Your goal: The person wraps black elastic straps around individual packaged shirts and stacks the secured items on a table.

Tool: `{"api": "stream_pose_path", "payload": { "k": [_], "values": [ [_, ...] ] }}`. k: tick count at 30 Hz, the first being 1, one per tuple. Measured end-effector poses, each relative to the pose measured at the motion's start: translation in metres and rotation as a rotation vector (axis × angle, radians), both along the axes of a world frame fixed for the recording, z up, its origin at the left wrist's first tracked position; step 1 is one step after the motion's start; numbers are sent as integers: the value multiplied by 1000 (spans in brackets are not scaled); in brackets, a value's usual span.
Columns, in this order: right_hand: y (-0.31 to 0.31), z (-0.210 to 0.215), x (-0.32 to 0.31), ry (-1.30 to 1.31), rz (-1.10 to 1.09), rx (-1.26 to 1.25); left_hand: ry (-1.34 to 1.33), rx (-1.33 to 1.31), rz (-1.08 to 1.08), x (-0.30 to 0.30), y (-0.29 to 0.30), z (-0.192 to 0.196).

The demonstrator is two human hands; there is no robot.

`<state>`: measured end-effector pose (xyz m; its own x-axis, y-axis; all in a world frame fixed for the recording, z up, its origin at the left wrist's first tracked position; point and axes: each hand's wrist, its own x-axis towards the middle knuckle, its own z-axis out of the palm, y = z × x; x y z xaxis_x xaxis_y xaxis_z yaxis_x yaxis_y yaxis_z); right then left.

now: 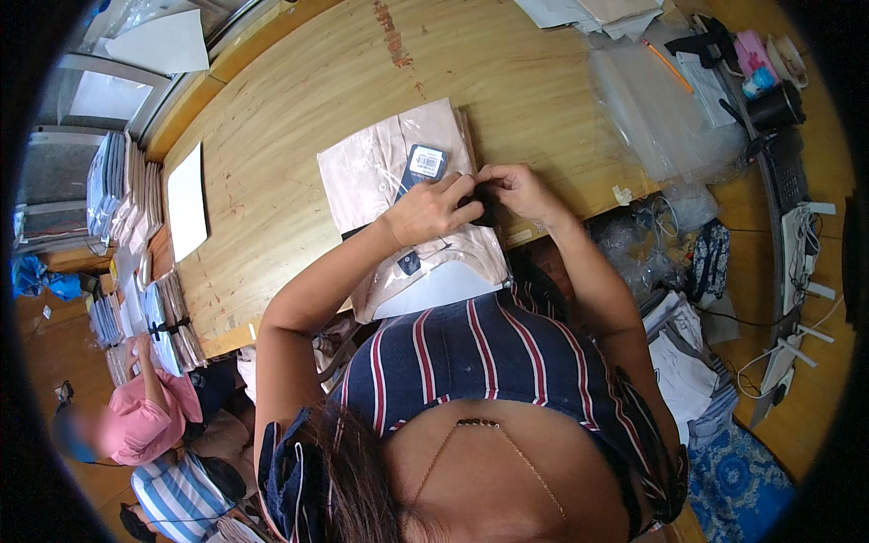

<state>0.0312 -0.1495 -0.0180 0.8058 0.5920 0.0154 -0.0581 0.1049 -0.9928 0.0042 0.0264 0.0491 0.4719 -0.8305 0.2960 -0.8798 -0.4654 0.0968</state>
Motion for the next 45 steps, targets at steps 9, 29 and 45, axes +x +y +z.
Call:
{"api": "stream_pose_path", "payload": {
  "k": [9,29,45],
  "values": [
    [-6,29,-4,-734,-210,-428,-42,16,-47,-1,0,11],
    [21,62,-30,-380,-326,-170,556,-1401,806,-60,99,11],
    [-109,67,-117,70,-936,-48,788,-627,284,15,2,30]
  ]
}}
